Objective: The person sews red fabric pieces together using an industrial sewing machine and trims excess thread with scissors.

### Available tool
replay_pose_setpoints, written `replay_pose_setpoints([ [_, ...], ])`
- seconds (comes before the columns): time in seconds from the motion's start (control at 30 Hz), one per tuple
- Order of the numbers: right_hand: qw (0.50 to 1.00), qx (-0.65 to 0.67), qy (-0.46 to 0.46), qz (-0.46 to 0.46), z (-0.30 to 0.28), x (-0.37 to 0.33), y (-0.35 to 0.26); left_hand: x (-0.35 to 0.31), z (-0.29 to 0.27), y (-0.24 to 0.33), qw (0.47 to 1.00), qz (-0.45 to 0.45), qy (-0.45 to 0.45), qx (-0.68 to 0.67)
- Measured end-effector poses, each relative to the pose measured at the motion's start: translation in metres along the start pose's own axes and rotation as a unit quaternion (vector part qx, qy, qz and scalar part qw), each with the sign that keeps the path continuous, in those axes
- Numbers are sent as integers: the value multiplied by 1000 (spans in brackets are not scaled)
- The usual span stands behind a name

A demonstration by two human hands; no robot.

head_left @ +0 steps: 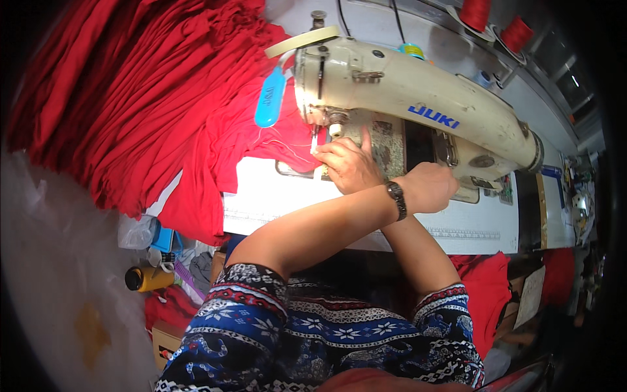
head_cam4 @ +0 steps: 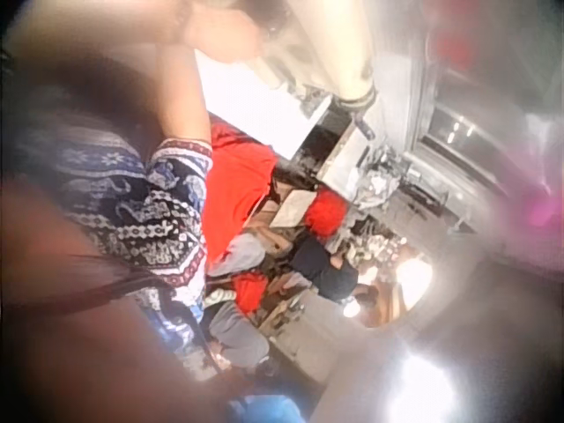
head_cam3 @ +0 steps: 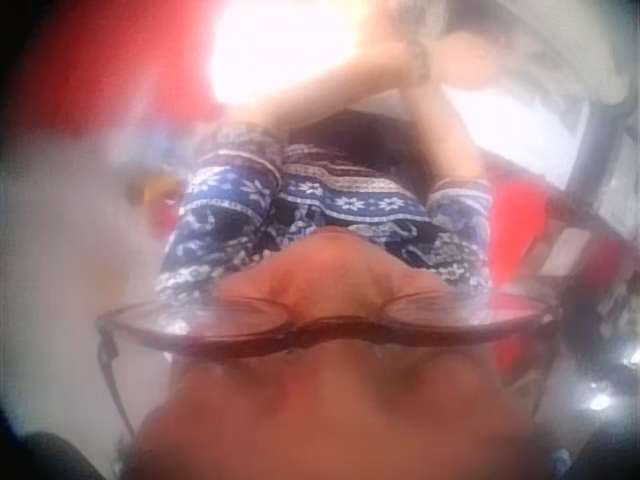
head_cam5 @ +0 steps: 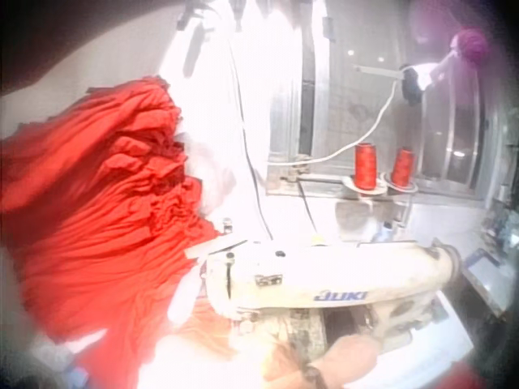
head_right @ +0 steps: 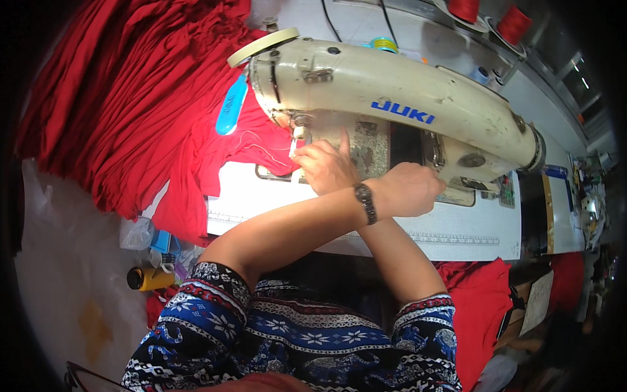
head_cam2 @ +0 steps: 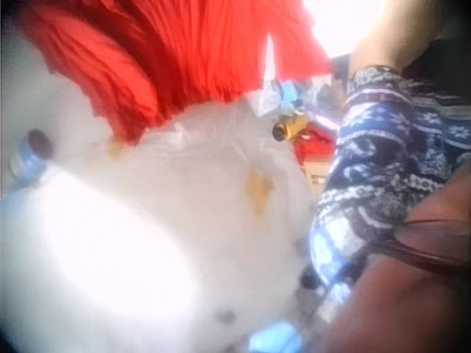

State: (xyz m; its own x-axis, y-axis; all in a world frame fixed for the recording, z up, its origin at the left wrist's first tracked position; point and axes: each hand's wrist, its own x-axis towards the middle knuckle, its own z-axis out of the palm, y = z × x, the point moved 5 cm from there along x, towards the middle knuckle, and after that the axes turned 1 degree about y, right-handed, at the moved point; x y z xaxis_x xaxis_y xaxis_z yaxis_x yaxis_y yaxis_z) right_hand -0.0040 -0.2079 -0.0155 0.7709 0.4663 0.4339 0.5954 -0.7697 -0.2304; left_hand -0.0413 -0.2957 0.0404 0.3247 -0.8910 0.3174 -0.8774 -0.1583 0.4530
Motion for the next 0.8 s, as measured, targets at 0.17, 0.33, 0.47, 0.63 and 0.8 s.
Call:
replay_pose_setpoints([
  [0.17, 1000, -14, 23, 3, 3, -6, 2, -96, -44, -5, 975, -18, 163, -151],
  [0.33, 998, 56, 34, 0, -9, -1, -8, -207, -92, -54, 921, -172, 268, -225],
  [0.47, 999, 19, 36, -1, -6, -1, -6, -235, -118, -75, 924, -267, 273, -20],
  [0.63, 1000, 7, 27, 4, -5, 0, -6, -231, -107, -87, 913, -317, 211, 144],
  [0.8, 999, 4, 32, 7, -8, 0, -9, -229, -98, -95, 908, -329, 188, 179],
])
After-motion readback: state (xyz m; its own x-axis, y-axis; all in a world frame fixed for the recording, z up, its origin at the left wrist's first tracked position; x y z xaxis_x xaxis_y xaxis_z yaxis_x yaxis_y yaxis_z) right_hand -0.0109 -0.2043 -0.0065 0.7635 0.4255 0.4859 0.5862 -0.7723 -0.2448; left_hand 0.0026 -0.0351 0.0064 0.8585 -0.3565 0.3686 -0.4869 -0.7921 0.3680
